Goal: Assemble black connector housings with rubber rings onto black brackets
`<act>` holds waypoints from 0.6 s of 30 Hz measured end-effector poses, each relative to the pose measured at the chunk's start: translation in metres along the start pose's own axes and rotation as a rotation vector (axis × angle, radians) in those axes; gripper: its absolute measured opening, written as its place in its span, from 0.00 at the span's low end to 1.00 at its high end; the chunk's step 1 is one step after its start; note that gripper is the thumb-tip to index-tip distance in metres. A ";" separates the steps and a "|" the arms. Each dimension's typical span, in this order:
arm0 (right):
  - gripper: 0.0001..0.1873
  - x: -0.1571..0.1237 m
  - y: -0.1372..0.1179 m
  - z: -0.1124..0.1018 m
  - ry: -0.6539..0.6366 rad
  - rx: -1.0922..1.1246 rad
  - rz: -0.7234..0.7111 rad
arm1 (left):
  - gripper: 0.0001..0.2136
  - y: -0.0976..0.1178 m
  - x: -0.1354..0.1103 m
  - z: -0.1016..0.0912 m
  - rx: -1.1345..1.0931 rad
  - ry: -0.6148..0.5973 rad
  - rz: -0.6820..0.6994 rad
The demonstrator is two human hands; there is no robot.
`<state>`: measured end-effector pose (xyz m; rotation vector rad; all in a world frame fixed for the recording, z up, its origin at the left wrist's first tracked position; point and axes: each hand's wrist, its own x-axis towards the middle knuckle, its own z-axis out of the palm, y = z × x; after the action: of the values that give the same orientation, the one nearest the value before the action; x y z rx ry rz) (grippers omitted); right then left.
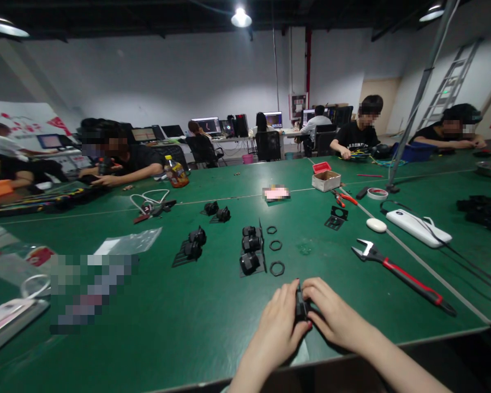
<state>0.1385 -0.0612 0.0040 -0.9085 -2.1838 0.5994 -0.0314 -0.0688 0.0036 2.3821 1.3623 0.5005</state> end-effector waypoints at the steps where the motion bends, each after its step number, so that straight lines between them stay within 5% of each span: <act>1: 0.15 -0.001 -0.001 0.000 0.002 -0.011 -0.012 | 0.30 0.000 0.000 0.000 0.002 0.002 -0.001; 8: 0.08 -0.020 0.002 0.004 0.155 -0.024 -0.103 | 0.32 0.001 -0.006 0.000 0.024 0.025 -0.027; 12: 0.17 -0.013 0.006 0.012 0.224 -0.004 0.121 | 0.32 0.002 -0.007 0.001 -0.014 0.061 -0.053; 18: 0.15 -0.002 0.002 0.017 0.166 0.185 0.260 | 0.33 0.002 -0.006 0.001 -0.057 0.076 -0.080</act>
<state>0.1279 -0.0635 -0.0091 -1.1090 -1.8438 0.8056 -0.0328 -0.0752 0.0025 2.2743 1.4498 0.6043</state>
